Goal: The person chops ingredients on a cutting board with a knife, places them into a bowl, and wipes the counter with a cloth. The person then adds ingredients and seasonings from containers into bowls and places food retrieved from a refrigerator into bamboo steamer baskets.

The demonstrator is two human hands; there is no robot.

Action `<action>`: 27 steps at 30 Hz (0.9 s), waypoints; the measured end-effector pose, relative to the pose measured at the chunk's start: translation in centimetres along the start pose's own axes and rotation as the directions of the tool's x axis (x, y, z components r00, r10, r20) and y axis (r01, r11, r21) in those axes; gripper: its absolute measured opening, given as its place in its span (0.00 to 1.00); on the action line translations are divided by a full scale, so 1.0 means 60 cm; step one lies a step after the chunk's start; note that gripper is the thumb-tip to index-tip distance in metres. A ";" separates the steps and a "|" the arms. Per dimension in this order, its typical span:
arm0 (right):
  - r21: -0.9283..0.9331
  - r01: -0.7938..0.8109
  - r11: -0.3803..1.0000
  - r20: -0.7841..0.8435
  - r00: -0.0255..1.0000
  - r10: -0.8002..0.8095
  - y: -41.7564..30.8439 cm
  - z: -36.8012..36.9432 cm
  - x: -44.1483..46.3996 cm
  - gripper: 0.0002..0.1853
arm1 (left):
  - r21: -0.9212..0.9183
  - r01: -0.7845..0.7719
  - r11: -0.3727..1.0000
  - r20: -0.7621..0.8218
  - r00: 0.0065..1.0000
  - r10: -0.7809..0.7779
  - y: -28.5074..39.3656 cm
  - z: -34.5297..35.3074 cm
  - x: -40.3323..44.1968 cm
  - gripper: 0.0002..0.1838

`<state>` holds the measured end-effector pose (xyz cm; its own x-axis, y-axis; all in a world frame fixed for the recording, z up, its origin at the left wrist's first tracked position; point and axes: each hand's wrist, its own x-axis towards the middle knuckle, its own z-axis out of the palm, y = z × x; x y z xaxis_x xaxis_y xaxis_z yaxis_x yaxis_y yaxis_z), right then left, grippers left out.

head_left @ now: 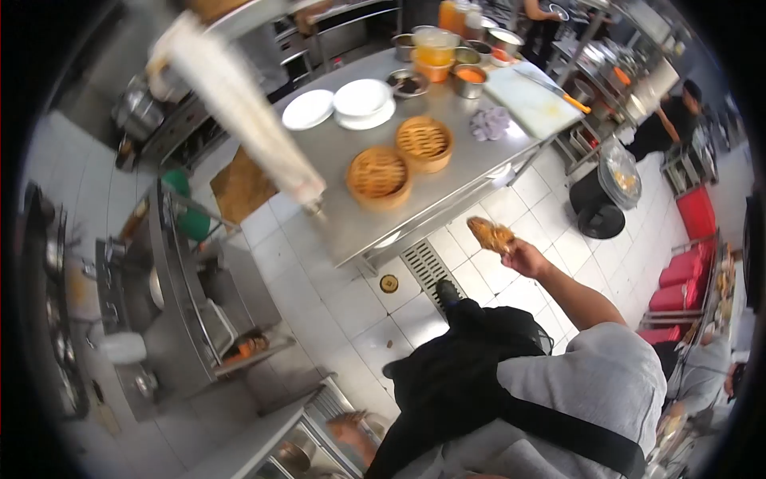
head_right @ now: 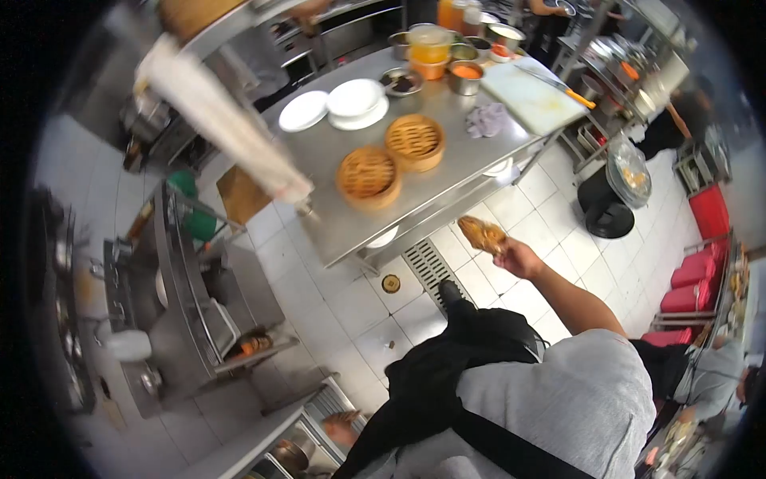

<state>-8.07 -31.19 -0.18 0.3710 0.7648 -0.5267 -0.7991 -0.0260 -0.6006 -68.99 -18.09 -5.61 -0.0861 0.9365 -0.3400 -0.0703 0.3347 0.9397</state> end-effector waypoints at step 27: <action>-0.611 0.115 0.784 -0.316 0.871 -0.375 -0.072 -0.096 0.052 0.21 | -0.082 -0.859 0.506 0.939 0.104 0.328 0.384 1.070 0.037 0.34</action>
<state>-0.74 -32.43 -2.71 0.7724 0.4726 -0.4243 -0.2946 -0.3252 -0.8986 -6.97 -1.55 17.66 0.9014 0.3050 0.3073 -0.0430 -0.6432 0.7645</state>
